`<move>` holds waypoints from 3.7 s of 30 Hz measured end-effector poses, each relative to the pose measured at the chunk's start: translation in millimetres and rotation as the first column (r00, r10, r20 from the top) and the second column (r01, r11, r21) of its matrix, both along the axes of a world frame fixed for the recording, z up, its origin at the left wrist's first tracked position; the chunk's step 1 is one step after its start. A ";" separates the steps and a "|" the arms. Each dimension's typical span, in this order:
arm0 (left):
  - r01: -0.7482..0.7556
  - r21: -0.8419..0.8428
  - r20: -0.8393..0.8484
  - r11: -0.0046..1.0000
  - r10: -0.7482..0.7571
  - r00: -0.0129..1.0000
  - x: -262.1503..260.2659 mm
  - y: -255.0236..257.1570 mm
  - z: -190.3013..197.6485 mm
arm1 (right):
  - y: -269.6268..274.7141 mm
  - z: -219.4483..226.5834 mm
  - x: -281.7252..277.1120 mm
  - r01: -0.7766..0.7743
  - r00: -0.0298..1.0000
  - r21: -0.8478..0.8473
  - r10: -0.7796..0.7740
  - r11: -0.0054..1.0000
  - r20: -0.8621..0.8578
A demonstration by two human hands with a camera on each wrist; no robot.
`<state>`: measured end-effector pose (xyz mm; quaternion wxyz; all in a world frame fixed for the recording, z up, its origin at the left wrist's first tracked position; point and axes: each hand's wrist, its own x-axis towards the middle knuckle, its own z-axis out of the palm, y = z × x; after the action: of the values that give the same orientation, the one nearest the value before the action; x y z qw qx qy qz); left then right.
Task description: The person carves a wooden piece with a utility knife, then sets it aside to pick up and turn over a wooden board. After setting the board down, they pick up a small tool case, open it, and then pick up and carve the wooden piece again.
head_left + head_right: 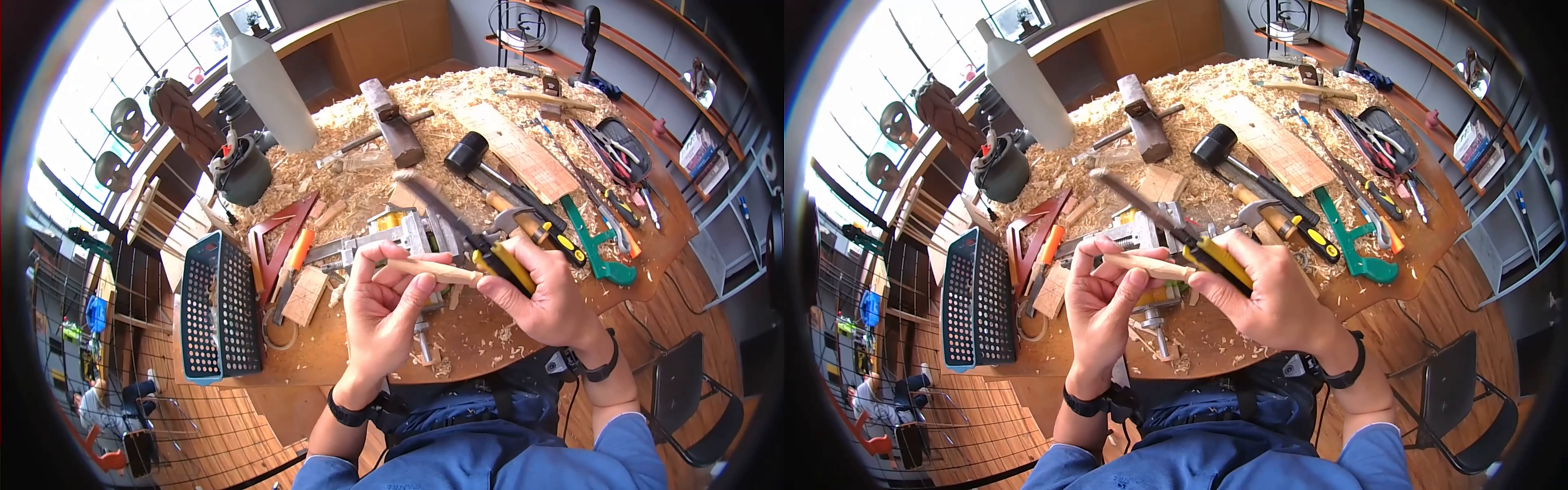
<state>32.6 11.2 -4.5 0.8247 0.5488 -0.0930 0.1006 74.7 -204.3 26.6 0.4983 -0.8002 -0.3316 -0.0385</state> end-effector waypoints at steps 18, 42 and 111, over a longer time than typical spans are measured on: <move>0.261 0.274 -0.200 0.926 -0.211 0.957 -6.9 5.3 10.4 | -5.8 -6.2 3.1 0.104 0.989 0.136 -0.089 0.985 -0.117; 0.124 0.262 -0.141 0.957 -0.089 0.986 -12.1 5.3 8.2 | -0.6 -5.1 3.5 0.043 0.969 -0.182 0.004 0.982 0.248; 0.297 0.099 -0.237 0.950 -0.267 0.934 -12.5 12.6 16.8 | 1.2 -6.7 0.7 -0.097 0.994 0.012 0.096 0.995 0.057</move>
<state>20.1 23.8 12.3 0.7974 0.5910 -0.0853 -0.0869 75.5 -203.0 19.9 0.4959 -0.7780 -0.3836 -0.0395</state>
